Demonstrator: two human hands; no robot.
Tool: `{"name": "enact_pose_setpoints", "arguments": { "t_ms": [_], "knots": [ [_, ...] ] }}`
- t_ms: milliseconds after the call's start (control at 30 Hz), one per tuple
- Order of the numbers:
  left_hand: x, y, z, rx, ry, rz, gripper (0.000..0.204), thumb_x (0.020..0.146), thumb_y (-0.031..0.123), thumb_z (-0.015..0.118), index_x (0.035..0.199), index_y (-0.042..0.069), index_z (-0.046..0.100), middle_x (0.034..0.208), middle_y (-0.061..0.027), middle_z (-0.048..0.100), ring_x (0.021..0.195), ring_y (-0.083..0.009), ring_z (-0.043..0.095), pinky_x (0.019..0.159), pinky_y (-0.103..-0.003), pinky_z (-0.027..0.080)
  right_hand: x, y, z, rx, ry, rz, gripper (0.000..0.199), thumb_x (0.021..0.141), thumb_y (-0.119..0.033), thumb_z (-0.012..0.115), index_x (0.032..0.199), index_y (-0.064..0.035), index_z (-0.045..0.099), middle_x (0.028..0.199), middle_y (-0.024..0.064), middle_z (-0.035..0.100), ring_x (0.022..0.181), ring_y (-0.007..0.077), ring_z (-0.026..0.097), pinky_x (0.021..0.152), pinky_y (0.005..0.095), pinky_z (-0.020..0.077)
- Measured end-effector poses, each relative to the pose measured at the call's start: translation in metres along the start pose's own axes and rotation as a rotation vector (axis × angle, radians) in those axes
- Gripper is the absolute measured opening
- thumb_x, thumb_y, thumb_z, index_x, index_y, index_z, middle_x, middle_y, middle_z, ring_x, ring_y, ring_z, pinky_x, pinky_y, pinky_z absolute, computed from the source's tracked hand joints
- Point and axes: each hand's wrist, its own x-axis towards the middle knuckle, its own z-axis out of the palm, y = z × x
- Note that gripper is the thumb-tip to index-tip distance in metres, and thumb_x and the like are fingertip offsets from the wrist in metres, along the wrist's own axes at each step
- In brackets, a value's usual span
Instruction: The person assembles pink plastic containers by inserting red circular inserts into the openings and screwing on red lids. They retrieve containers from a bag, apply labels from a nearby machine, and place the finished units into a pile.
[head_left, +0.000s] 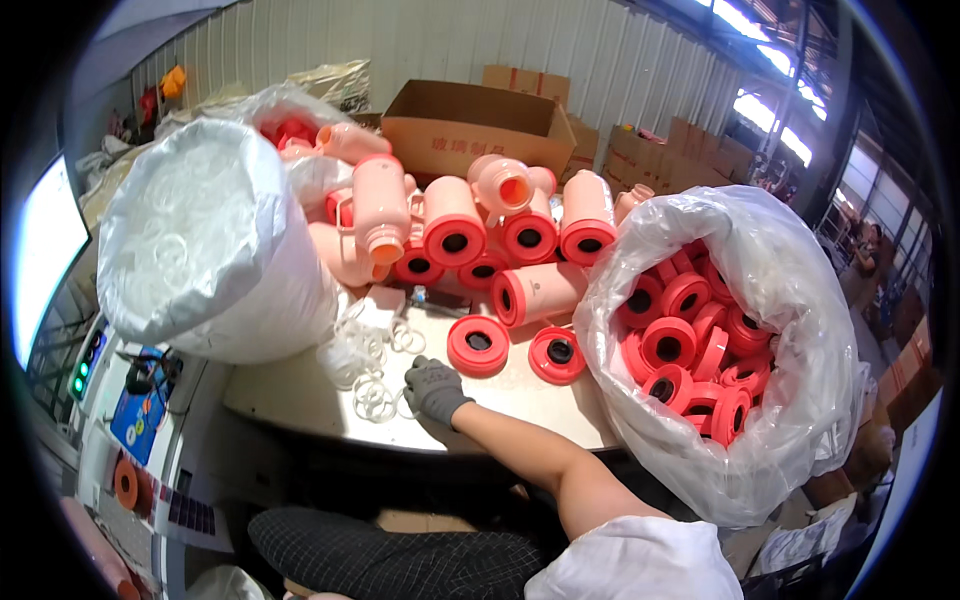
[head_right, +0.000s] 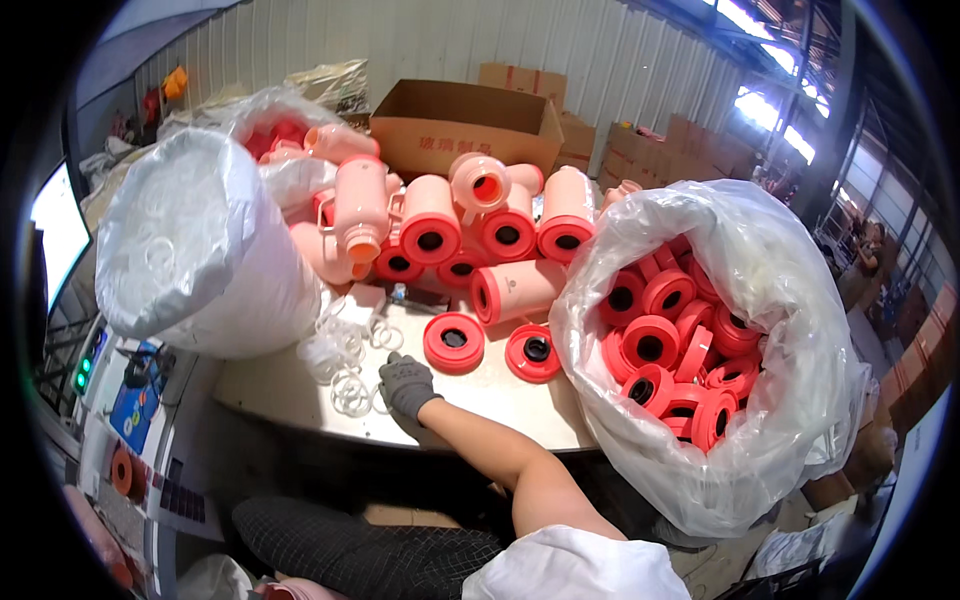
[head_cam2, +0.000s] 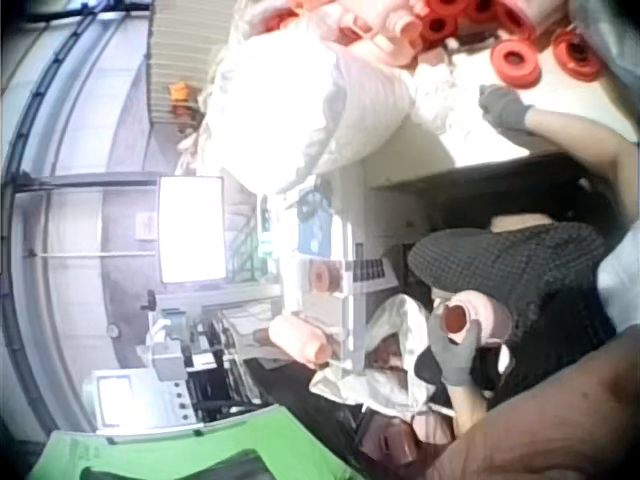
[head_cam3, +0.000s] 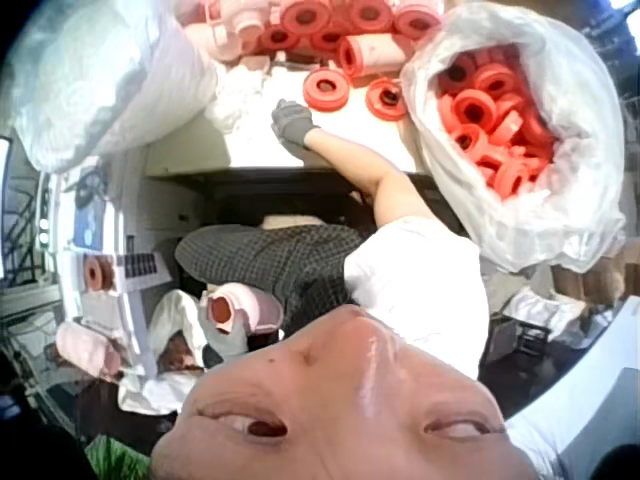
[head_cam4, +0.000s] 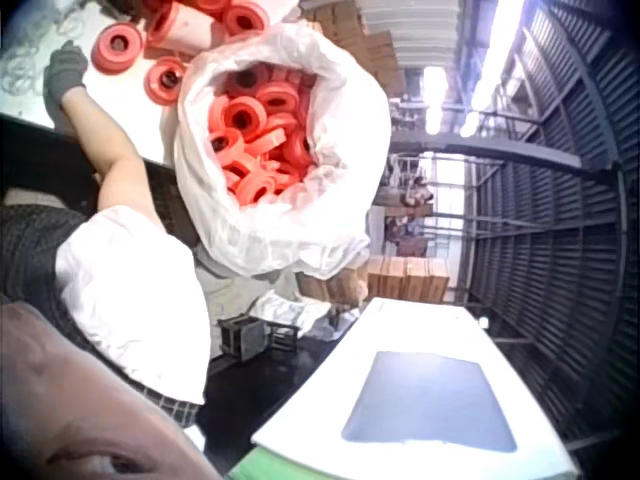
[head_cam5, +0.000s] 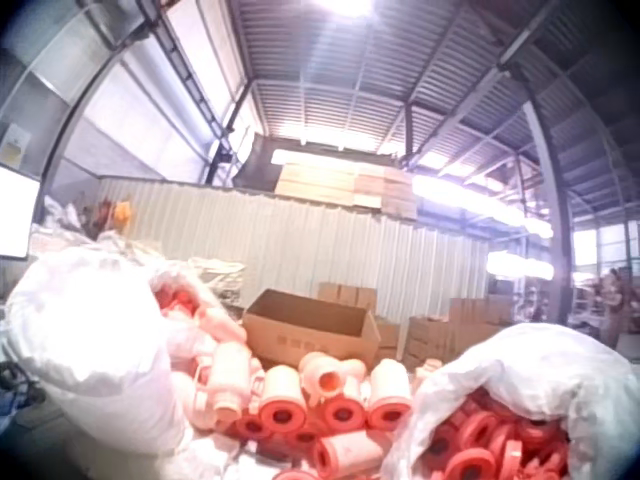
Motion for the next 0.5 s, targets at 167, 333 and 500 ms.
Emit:
{"name": "enact_pose_setpoints", "arguments": {
  "t_ms": [167, 333, 500],
  "knots": [
    [0.014, -0.049, 0.017, 0.063, 0.298, 0.284, 0.083, 0.078, 0.03, 0.088, 0.144, -0.002, 0.049, 0.134, -0.0218, 0.06, 0.113, -0.0329, 0.065, 0.102, -0.045, 0.053, 0.023, 0.019, 0.015, -0.028, 0.219, -0.011, 0.024, 0.089, -0.03, 0.069, 0.107, -0.0136, 0.072, 0.105, 0.0138, 0.068, 0.099, 0.0332, 0.069, 0.087, 0.0464, 0.0554],
    [0.006, 0.011, 0.018, -0.268, 0.33, -0.125, 0.11, 0.068, 0.029, 0.097, 0.153, -0.001, 0.033, 0.142, -0.0208, 0.048, 0.119, -0.0295, 0.061, 0.104, -0.043, 0.052, -0.028, -0.081, -0.042, 0.675, 0.039, -0.161, 0.034, 0.096, -0.038, 0.073, 0.098, -0.0052, 0.067, 0.077, 0.0132, 0.07, 0.072, 0.0257, 0.07, 0.069, 0.0395, 0.0544],
    [0.005, 0.044, 0.005, 0.047, 0.392, 0.101, 0.111, 0.062, 0.03, 0.101, 0.15, 0.002, 0.038, 0.138, -0.0191, 0.051, 0.116, -0.0314, 0.062, 0.098, -0.042, 0.054, -0.121, -0.231, -0.062, 0.976, -0.407, -0.892, 0.019, 0.09, -0.021, 0.079, 0.097, -0.0059, 0.072, 0.088, 0.0084, 0.067, 0.079, 0.0206, 0.066, 0.072, 0.0344, 0.0526]
  ]
}}
